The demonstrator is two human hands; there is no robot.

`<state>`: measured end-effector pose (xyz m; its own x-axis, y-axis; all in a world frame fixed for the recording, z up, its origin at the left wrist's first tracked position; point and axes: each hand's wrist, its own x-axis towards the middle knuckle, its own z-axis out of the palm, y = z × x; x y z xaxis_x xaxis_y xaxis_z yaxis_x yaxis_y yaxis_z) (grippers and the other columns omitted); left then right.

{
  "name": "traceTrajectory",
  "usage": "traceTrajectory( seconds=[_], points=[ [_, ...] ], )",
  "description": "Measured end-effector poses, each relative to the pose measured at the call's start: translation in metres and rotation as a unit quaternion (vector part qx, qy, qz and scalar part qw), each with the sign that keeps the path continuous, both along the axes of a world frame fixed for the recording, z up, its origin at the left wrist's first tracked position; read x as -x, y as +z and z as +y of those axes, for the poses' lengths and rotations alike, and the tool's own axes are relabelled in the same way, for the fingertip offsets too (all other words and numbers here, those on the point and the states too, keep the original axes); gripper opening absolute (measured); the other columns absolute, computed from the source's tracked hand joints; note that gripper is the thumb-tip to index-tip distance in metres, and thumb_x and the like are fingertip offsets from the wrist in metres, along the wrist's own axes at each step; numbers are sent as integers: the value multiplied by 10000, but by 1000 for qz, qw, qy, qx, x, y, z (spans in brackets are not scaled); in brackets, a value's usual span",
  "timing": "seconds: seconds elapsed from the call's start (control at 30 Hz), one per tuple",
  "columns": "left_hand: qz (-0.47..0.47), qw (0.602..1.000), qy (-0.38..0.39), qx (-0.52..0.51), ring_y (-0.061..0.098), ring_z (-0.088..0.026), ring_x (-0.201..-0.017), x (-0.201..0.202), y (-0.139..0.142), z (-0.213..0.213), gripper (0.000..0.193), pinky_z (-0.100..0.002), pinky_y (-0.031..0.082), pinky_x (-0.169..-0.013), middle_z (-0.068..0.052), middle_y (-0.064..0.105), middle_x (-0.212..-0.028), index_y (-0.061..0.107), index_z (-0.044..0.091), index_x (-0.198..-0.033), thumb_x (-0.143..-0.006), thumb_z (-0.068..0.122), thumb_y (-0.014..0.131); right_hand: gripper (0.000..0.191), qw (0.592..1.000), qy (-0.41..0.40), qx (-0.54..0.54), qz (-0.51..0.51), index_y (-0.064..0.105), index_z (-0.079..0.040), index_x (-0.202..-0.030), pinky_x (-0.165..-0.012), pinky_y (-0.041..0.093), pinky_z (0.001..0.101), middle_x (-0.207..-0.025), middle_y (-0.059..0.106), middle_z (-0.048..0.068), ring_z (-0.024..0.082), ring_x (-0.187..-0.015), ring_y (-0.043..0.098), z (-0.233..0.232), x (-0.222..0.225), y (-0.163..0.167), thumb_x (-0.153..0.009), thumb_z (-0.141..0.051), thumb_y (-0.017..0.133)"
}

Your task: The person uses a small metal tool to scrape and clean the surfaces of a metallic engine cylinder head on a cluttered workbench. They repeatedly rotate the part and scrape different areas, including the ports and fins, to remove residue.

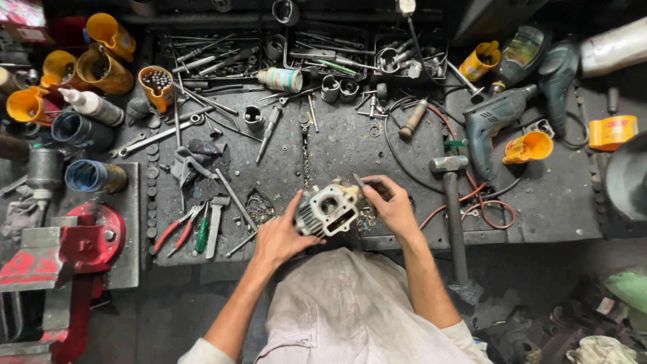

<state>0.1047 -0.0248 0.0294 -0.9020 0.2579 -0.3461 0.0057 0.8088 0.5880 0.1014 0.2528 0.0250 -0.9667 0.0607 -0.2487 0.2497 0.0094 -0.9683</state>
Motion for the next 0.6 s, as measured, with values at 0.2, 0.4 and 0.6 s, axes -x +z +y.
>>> traceTrajectory(
  seconds=[0.2, 0.4, 0.6],
  points=[
    [6, 988, 134, -80, 762, -373, -872, -20, -24, -11, 1338, -439, 595, -795, -210, 756, -1005, 318, 179, -1565, -462, 605, 943, 291, 995, 94, 30, 23, 706, -8, -1163, -828, 546, 247, -1009, 720, 7, 71, -925, 659, 22, -14, -1, -882, -54, 765],
    [21, 971, 219, -93, 762, -385, -896, -2, -33, 4, 1324, -450, 593, -785, -201, 763, -1067, 233, 180, -1600, -541, 651, 872, 331, 992, 113, 44, -39, 697, -53, -1211, -787, 538, 251, -994, 698, -4, 70, -910, 636, -2, 0, -3, -886, -77, 750],
    [-5, 977, 204, -58, 706, -520, -864, 30, -33, 26, 1265, -553, 563, -743, -333, 722, -948, -64, 130, -1657, -827, 672, 721, 300, 928, 85, -330, 151, 730, -121, -1180, -828, 549, 319, -1050, 712, 72, 214, -950, 706, -45, 31, 34, -906, -228, 782]
  ],
)
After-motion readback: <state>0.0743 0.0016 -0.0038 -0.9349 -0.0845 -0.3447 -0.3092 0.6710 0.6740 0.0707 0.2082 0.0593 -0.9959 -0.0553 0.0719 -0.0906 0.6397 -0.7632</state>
